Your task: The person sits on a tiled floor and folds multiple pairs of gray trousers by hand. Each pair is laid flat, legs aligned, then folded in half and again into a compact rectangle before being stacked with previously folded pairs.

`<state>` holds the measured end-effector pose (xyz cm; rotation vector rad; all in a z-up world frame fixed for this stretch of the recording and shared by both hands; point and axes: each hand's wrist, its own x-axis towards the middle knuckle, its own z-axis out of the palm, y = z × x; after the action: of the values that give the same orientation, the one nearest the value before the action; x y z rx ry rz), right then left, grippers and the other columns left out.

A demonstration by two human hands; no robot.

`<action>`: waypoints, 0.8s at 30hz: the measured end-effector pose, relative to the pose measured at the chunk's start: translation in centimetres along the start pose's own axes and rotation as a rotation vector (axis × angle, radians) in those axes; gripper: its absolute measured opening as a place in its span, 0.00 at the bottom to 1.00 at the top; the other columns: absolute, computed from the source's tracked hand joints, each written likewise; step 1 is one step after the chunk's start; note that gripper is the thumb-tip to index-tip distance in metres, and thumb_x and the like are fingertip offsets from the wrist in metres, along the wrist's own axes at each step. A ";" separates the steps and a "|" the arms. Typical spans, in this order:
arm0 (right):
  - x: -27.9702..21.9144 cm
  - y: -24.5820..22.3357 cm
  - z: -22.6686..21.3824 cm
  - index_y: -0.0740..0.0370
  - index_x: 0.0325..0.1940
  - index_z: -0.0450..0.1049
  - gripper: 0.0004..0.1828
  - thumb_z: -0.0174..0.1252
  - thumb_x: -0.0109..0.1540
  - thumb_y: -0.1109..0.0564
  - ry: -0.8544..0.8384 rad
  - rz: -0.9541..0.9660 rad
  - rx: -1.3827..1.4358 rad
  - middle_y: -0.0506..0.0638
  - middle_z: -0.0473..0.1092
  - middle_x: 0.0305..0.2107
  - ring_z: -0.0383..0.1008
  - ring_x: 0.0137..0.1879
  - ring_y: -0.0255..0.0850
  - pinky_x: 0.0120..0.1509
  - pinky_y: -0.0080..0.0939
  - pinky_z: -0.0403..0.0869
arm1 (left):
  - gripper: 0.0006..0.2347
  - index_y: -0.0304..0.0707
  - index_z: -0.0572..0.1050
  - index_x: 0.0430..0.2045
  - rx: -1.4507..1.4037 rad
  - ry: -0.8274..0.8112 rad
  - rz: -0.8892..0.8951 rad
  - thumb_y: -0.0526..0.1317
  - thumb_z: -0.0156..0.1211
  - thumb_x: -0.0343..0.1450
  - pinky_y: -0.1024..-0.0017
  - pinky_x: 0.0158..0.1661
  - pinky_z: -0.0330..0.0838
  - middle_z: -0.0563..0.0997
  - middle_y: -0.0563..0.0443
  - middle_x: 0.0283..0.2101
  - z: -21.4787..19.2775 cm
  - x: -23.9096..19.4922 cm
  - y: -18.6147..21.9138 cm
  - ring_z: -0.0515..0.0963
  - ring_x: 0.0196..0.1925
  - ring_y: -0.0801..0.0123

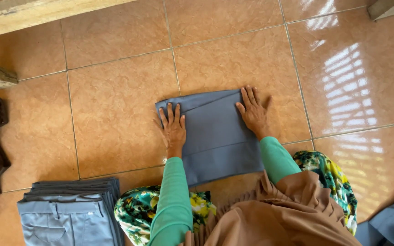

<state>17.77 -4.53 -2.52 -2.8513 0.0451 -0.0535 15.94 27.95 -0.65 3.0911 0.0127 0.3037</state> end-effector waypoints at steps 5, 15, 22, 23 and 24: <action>-1.4 -4.7 -1.3 0.48 0.80 0.56 0.32 0.46 0.71 0.41 0.138 0.034 -0.050 0.51 0.47 0.78 0.39 0.82 0.55 0.75 0.81 0.36 | 0.24 0.58 0.56 0.73 0.034 0.071 -0.067 0.56 0.35 0.80 0.30 0.67 0.41 0.53 0.44 0.77 -0.6 -1.8 4.3 0.47 0.78 0.41; -14.2 -5.2 -1.6 0.33 0.75 0.62 0.26 0.40 0.73 0.37 0.246 -0.126 -0.138 0.49 0.53 0.76 0.46 0.82 0.49 0.79 0.68 0.41 | 0.22 0.62 0.61 0.69 -0.006 0.083 0.071 0.56 0.37 0.78 0.38 0.69 0.46 0.60 0.46 0.74 -4.1 -12.7 7.8 0.56 0.76 0.49; -15.2 -1.5 -2.8 0.31 0.81 0.49 0.29 0.31 0.74 0.34 0.128 0.181 0.009 0.50 0.45 0.78 0.35 0.83 0.53 0.77 0.77 0.31 | 0.21 0.52 0.60 0.71 -0.139 0.075 -0.284 0.48 0.39 0.80 0.45 0.63 0.61 0.56 0.41 0.74 -2.9 -13.3 3.0 0.57 0.75 0.45; -15.4 -2.1 -3.4 0.35 0.81 0.49 0.29 0.33 0.75 0.36 0.140 0.196 0.013 0.52 0.42 0.79 0.34 0.83 0.54 0.77 0.78 0.31 | 0.24 0.49 0.58 0.71 -0.247 0.060 -0.377 0.46 0.47 0.77 0.47 0.57 0.67 0.63 0.39 0.69 -2.6 -13.4 2.4 0.67 0.66 0.45; -15.9 -3.0 -3.8 0.39 0.82 0.49 0.30 0.35 0.75 0.39 0.146 0.208 0.019 0.54 0.39 0.79 0.32 0.83 0.55 0.76 0.79 0.31 | 0.28 0.45 0.56 0.72 -0.351 0.041 -0.472 0.45 0.54 0.75 0.49 0.51 0.73 0.70 0.37 0.63 -2.4 -14.0 1.5 0.77 0.56 0.44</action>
<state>1.84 -2.21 1.46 -2.8014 0.3684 -0.2168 1.77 26.35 -0.95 2.6279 0.6079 0.3067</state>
